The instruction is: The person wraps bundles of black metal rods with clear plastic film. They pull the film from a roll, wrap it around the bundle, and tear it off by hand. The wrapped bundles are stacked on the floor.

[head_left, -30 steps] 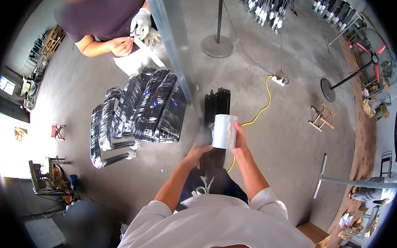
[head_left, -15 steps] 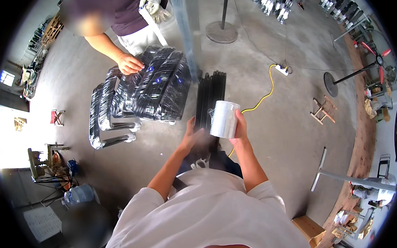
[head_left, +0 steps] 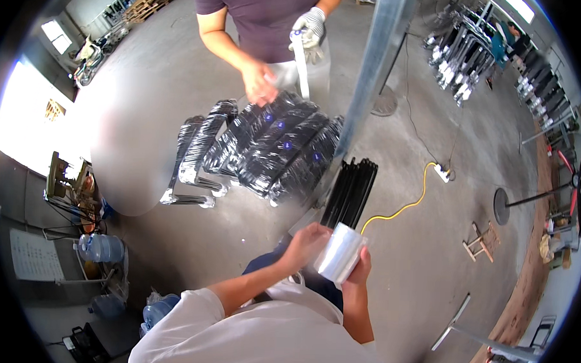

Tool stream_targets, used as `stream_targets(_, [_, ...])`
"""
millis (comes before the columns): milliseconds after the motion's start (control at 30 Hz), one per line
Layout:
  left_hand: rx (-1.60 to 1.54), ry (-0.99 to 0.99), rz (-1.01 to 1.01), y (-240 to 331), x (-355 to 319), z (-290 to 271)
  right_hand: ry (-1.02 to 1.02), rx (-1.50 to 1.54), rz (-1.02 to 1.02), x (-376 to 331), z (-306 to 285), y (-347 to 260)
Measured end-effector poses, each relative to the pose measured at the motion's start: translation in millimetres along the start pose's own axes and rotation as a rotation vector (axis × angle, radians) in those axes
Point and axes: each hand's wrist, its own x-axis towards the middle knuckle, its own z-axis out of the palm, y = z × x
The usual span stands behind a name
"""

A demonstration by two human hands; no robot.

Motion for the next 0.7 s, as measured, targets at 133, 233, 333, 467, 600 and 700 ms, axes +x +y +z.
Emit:
stream_targets(133, [0.272,0.257,-0.086,4.8,-13.5,1.5,0.12,-0.018,0.051,-5.4,14.8,10.6])
stream_targets(233, [0.365,0.352,-0.037,-7.1,-14.7,-8.0,0.281,-0.058,0.051,-2.5,15.1,24.8])
stream_targets(333, [0.282,0.381,-0.04,-9.4,-10.7,-10.8,0.301,-0.058,0.042,-1.8,29.9,20.4])
stream_targets(467, [0.335,0.428,0.138,5.2,-9.1,-11.7,0.358,-0.124,0.072,-2.5,30.9,22.4])
stream_targets(600, [0.264,0.303,0.06,11.8,-5.7,-20.4,0.346,-0.182,0.107,-3.0,31.2,17.9])
stream_targets(700, [0.281,0.224,0.077,12.5,-7.1,-23.8,0.364,-0.187,0.133,-5.0,32.0,19.2])
